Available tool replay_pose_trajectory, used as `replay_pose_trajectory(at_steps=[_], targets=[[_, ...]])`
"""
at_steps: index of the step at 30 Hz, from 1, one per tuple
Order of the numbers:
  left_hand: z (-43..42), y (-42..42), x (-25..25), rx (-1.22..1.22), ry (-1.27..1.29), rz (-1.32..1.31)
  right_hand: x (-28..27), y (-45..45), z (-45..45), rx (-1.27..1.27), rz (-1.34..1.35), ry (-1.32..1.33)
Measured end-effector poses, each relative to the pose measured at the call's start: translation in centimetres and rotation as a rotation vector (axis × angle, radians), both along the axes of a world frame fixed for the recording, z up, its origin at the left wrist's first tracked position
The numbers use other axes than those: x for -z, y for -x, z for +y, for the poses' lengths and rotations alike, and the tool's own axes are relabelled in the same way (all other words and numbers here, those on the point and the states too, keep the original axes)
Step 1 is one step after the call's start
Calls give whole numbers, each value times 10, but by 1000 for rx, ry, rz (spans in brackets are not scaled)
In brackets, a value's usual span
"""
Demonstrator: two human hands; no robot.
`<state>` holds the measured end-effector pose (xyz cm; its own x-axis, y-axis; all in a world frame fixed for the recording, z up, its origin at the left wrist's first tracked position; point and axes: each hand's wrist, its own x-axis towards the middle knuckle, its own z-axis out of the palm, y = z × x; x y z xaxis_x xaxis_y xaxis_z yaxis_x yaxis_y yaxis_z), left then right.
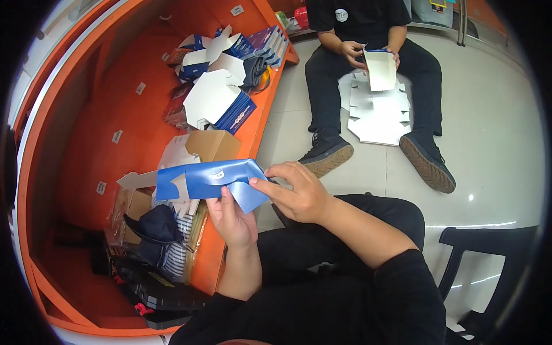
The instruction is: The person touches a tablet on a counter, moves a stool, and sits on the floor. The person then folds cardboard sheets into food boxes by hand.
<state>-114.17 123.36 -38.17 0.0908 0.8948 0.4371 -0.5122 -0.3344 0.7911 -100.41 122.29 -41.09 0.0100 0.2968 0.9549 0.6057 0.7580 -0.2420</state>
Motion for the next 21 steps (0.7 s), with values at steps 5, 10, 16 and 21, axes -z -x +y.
replay_pose_trajectory(at_steps=[5, 10, 16, 21], targets=[[2, -1, 12, -35, -64, 27, 3, -3, 2, 16, -3, -21], [-4, -4, 20, -108, -116, 59, 6, -3, 4, 16, -12, -75], [-7, -4, 25, -149, -123, 77, 8, -3, 2, 37, -33, -116], [-8, -4, 29, -135, -105, 44, 7, -3, 0, 60, -45, -108]])
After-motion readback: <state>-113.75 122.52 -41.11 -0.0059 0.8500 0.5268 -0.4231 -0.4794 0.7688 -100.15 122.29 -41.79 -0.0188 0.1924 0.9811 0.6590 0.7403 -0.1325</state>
